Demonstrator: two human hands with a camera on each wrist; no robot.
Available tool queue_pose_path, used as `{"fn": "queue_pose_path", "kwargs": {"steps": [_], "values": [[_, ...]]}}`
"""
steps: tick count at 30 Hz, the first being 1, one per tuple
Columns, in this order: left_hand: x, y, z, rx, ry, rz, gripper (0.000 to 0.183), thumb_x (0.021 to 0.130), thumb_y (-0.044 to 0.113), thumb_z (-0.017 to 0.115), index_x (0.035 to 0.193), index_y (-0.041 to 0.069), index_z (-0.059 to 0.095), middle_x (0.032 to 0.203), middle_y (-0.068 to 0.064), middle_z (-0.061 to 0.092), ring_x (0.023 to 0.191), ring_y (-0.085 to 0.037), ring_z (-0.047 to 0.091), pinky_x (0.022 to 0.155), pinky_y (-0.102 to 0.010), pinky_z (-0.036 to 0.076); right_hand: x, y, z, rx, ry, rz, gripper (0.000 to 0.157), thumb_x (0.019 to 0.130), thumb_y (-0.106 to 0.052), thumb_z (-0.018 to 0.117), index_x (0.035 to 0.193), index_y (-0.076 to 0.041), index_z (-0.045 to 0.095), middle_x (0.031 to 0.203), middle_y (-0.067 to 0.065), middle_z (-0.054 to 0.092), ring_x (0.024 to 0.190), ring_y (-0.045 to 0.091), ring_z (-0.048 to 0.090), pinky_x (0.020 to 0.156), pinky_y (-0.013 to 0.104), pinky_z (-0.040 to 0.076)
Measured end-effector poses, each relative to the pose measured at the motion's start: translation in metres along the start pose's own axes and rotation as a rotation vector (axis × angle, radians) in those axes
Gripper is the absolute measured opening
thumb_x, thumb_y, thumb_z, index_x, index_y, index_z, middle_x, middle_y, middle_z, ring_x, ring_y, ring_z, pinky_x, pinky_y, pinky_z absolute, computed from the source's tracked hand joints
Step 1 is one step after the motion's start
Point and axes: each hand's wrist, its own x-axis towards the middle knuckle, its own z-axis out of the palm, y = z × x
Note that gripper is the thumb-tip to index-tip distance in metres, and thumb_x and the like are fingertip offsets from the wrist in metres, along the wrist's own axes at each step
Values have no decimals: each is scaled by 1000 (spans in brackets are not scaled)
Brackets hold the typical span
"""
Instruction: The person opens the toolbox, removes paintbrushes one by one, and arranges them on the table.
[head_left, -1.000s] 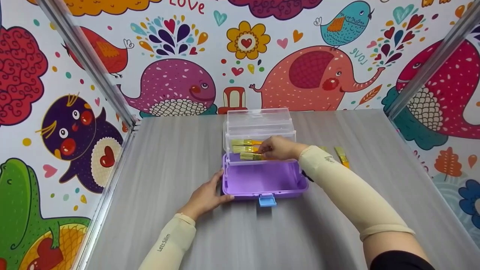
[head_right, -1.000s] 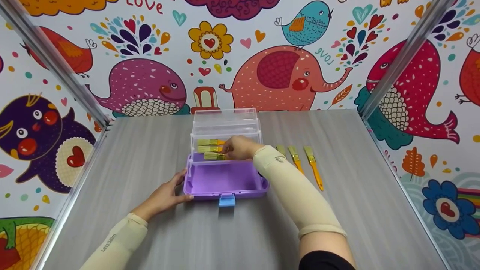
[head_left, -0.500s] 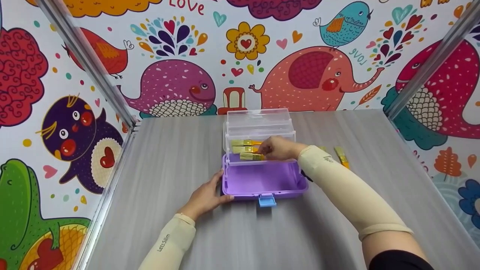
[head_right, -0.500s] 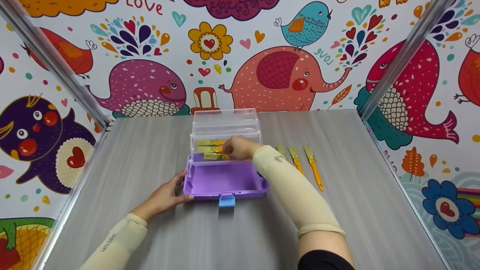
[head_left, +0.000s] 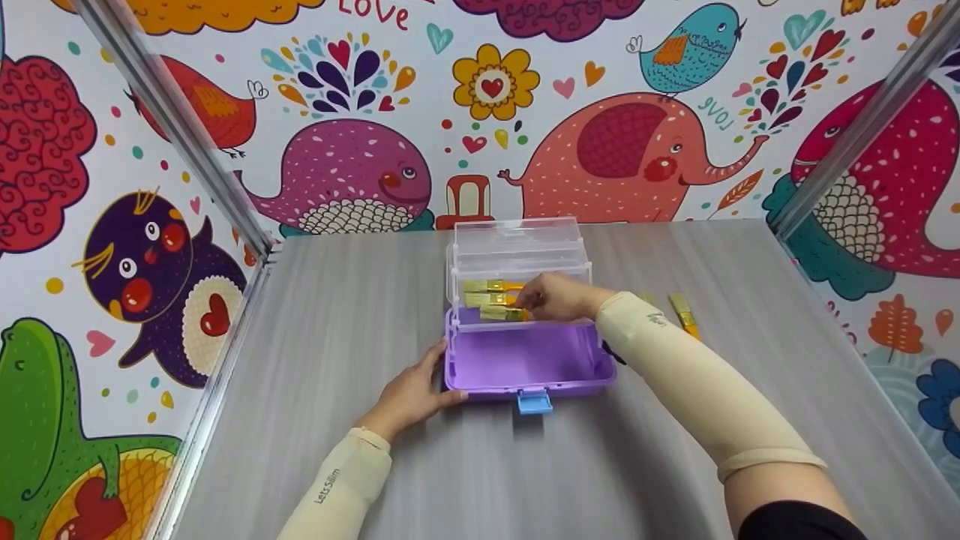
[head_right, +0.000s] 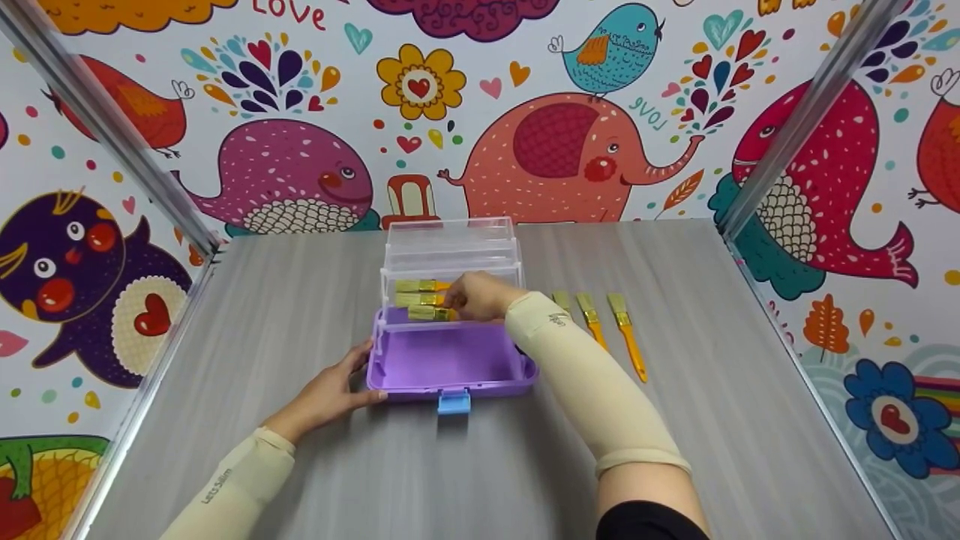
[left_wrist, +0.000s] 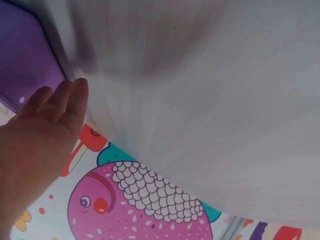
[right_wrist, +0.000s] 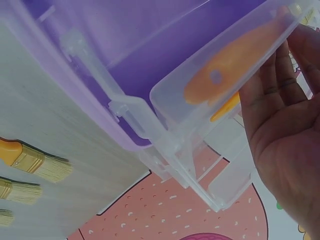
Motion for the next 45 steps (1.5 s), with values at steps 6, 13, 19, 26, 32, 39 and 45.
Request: {"fn": "queue_pose_path", "kwargs": {"steps": [6, 13, 19, 26, 32, 39, 45], "values": [[0, 1, 1, -10, -2, -4, 101, 81, 49, 80, 158, 12, 27, 148, -21, 46, 126, -44, 50, 103, -55, 41, -1, 0, 1, 10, 5, 16, 28, 82, 11, 65, 107, 3, 74, 95, 11, 72, 90, 21, 65, 84, 38, 55], [0, -1, 3, -67, -4, 16, 100, 82, 43, 81, 158, 8, 26, 147, -23, 46, 129, -44, 48, 105, -56, 39, -5, 1, 1, 24, 39, 7, 29, 84, 10, 65, 110, 1, 73, 96, 8, 72, 90, 21, 65, 84, 38, 55], [1, -2, 5, -118, -11, 42, 98, 83, 37, 81, 157, 4, 25, 144, -22, 51, 133, -41, 45, 109, -56, 34, -10, 4, -3, 14, 93, -43, 28, 84, 11, 67, 109, 0, 74, 94, 10, 72, 88, 23, 66, 80, 38, 56], [1, -2, 6, -120, -18, 37, 100, 82, 38, 81, 157, 5, 24, 143, -21, 51, 133, -39, 46, 110, -55, 33, -15, 3, -9, 28, 125, -44, 26, 85, 8, 68, 109, 0, 74, 92, 8, 72, 87, 23, 66, 80, 38, 55], [1, -1, 6, -131, -23, 28, 101, 83, 38, 81, 158, 6, 23, 144, -21, 51, 134, -38, 45, 110, -54, 32, -24, 2, -23, 106, 184, -13, 26, 88, 5, 67, 113, -1, 73, 97, 10, 72, 88, 25, 65, 81, 42, 55], [1, -2, 5, -146, -18, -1, 101, 82, 39, 82, 158, 7, 23, 143, -21, 52, 133, -38, 46, 110, -55, 32, -52, 11, -51, 134, 278, 122, 26, 91, 0, 68, 117, -4, 73, 97, 9, 71, 88, 26, 64, 80, 40, 54], [1, -5, 4, -141, -8, 11, 100, 82, 39, 81, 158, 7, 24, 140, -21, 55, 130, -38, 49, 109, -56, 34, -89, 30, -63, 195, 301, 252, 28, 94, -8, 69, 122, -10, 72, 100, 8, 69, 88, 27, 60, 77, 35, 55]]}}
